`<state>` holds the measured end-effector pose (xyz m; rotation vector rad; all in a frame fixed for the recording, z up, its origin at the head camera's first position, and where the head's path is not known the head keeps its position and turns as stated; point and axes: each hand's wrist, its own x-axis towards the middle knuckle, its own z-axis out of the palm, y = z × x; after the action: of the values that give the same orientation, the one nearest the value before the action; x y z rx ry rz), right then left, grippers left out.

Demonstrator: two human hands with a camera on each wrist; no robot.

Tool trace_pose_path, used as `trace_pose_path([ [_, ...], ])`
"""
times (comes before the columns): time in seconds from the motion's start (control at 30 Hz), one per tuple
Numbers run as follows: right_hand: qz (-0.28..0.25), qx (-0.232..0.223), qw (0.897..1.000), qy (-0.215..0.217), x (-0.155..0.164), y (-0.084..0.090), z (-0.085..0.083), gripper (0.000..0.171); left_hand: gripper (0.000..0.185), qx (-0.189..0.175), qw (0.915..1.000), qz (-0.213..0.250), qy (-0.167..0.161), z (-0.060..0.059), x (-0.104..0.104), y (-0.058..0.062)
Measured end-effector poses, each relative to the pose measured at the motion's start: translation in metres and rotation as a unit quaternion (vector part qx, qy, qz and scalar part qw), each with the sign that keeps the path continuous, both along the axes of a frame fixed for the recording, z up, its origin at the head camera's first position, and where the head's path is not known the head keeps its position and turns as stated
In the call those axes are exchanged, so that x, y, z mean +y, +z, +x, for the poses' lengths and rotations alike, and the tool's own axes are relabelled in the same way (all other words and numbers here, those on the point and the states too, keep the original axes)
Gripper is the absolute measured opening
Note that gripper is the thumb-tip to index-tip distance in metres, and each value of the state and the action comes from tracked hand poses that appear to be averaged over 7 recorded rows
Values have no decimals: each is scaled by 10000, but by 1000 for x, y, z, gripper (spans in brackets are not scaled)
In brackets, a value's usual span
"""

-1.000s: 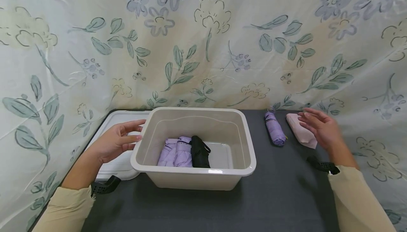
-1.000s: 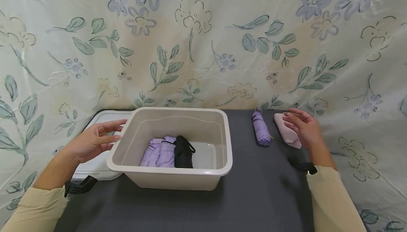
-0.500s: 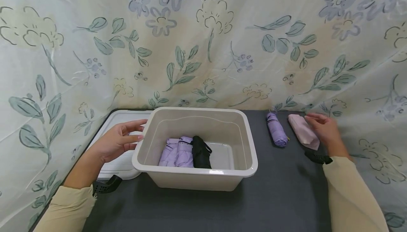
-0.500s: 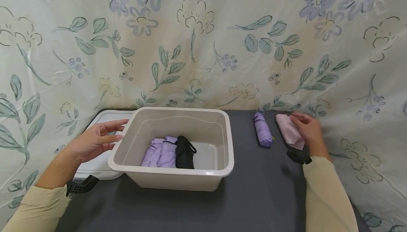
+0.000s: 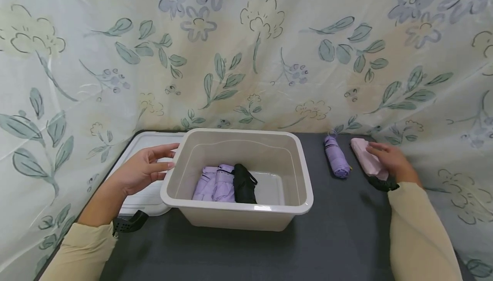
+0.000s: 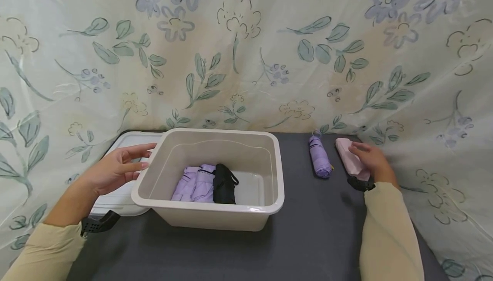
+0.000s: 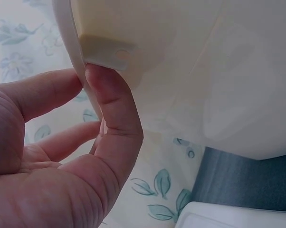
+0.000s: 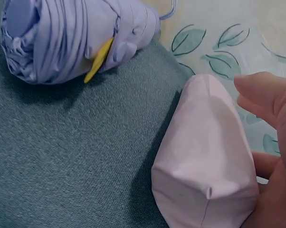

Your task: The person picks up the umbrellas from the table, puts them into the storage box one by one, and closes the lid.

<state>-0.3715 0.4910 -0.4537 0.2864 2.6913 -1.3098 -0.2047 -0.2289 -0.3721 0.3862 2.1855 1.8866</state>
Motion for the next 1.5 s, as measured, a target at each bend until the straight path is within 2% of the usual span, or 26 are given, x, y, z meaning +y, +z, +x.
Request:
trace_pose_path([
  [0.33,-18,-452,9986,287,6,-6,-2,75,66,-7,9998,151,-103,1,-5,-2],
  [0.7,159,-599,9980,-83,-3,-6,5,78,66,-13,9999,90,-121,4,-5,0],
  [0.9,295,-612,9974,-237,-5,-6,3,77,66,-56,10000,-18,-33,5,-5,1],
  [1.13,332,-854,9943,-553,-5,-5,-1,76,67,-104,9999,-120,9,5,-3,2],
  [1.3,185,-910,9944,-501,-5,-3,-1,80,69,-120,9996,-227,63,6,-3,3],
  [1.5,167,-988,9940,-434,-3,-3,0,84,67,-170,9997,-150,54,5,-4,5],
])
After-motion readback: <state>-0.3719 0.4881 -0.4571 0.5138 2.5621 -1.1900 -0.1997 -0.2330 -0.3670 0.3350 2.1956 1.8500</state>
